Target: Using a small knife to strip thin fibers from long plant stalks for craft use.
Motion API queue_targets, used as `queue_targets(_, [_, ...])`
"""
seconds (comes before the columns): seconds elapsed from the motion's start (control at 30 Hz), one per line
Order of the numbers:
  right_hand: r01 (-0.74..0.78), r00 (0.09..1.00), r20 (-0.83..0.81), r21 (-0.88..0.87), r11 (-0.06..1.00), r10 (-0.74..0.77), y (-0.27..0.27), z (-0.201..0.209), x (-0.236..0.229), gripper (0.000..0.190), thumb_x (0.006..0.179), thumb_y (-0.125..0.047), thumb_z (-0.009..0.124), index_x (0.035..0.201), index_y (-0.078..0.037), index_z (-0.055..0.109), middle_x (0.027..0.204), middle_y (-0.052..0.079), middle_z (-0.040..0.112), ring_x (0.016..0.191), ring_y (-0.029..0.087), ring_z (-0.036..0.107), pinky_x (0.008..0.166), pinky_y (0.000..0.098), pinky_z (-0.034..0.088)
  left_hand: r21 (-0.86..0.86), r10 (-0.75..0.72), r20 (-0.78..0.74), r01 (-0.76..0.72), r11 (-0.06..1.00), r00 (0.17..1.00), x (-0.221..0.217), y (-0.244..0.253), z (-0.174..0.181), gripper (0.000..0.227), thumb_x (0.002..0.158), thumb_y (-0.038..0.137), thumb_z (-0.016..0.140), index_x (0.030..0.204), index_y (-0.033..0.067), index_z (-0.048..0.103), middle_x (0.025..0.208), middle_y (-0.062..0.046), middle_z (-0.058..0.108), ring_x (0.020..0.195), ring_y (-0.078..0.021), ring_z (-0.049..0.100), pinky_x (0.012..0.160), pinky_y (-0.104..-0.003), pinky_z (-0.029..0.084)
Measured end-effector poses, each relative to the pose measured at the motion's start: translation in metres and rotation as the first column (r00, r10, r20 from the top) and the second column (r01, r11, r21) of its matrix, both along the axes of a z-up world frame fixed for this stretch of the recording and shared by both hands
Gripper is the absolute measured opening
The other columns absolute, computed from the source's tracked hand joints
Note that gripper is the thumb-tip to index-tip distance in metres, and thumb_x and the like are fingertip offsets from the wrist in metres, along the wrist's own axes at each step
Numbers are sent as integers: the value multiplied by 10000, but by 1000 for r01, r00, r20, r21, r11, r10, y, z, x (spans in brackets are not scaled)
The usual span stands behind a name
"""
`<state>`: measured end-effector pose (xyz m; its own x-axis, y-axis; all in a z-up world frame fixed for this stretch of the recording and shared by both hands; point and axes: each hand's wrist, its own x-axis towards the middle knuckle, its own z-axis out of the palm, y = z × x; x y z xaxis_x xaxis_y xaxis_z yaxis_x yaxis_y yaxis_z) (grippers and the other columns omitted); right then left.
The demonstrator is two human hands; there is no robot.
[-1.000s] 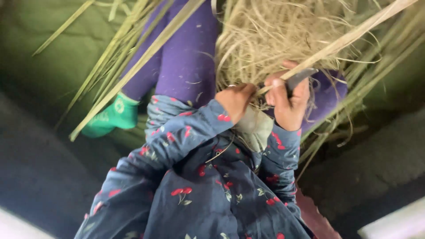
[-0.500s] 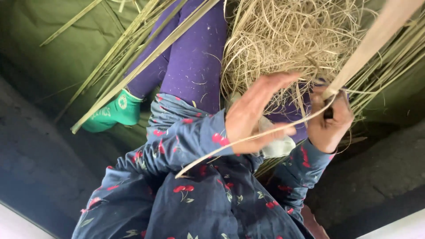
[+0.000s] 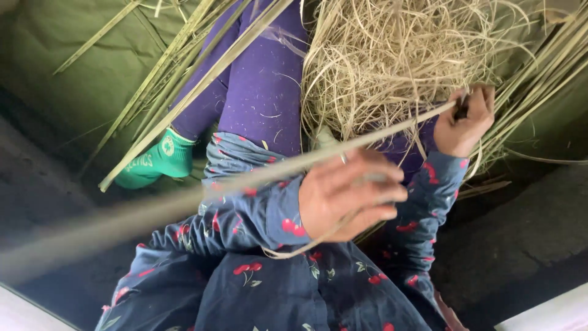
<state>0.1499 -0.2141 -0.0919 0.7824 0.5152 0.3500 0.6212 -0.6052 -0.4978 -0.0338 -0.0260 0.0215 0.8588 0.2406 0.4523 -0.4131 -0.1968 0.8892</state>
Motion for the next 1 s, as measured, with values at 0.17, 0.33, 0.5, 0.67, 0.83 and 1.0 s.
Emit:
queue_targets(0.17, [-44, 992, 120, -32, 999, 48, 9, -14, 7, 31, 787, 84, 543, 757, 92, 546, 807, 158, 503, 605, 196, 472, 447, 261, 426, 114, -82, -20, 84, 990, 996, -5, -19, 4, 176, 728, 41, 642, 884, 15, 565, 978, -108, 514, 913, -251, 541, 803, -341, 428])
queue_targets(0.33, [-117, 993, 27, 31, 993, 116, 31, -21, -6, 85, 717, 123, 565, 719, 43, 538, 754, 104, 502, 455, 131, 401, 341, 227, 333, 234, -3, -64, 18, 972, 998, 3, -23, 1, 137, 729, 40, 598, 860, 9, 566, 998, -130, 512, 888, -239, 534, 773, -323, 419])
queue_targets(0.5, [-164, 986, 10, 33, 986, 164, 62, -15, -33, 138, 749, 86, 562, 663, 24, 474, 753, 114, 487, 399, 93, 326, 287, 201, 272, 398, 121, -104, -70, 915, 987, 7, -13, -3, 197, 687, -6, 627, 875, -18, 570, 1013, -152, 471, 951, -278, 487, 810, -354, 439])
queue_targets(0.67, [-177, 973, -134, 98, 979, 189, 67, -16, -48, 98, 672, 74, 636, 695, 20, 557, 873, 113, 516, 474, 103, 413, 337, 201, 361, 716, 369, -151, -156, 680, 917, 16, 6, -13, 286, 720, 64, 606, 1000, 57, 551, 1040, -123, 445, 971, -250, 476, 793, -365, 421])
queue_targets(0.83, [-158, 987, 40, 70, 985, 155, 40, -10, -6, 166, 694, 100, 646, 768, -28, 571, 774, 94, 572, 658, 204, 527, 576, 307, 444, 935, 577, -201, -20, 354, 792, 9, 3, -41, 320, 795, 145, 568, 1106, 103, 505, 671, -17, 519, 520, -131, 495, 553, -283, 434])
queue_targets(1.0, [273, 958, -219, 484, 831, -187, -25, -69, 61, 261, 736, 121, 499, 622, -111, 536, 748, 48, 623, 749, 161, 584, 672, 323, 527, 878, 514, -261, -19, 478, 817, 16, -24, -30, 336, 761, 102, 513, 1091, 38, 496, 805, -68, 498, 575, -149, 529, 368, -249, 423])
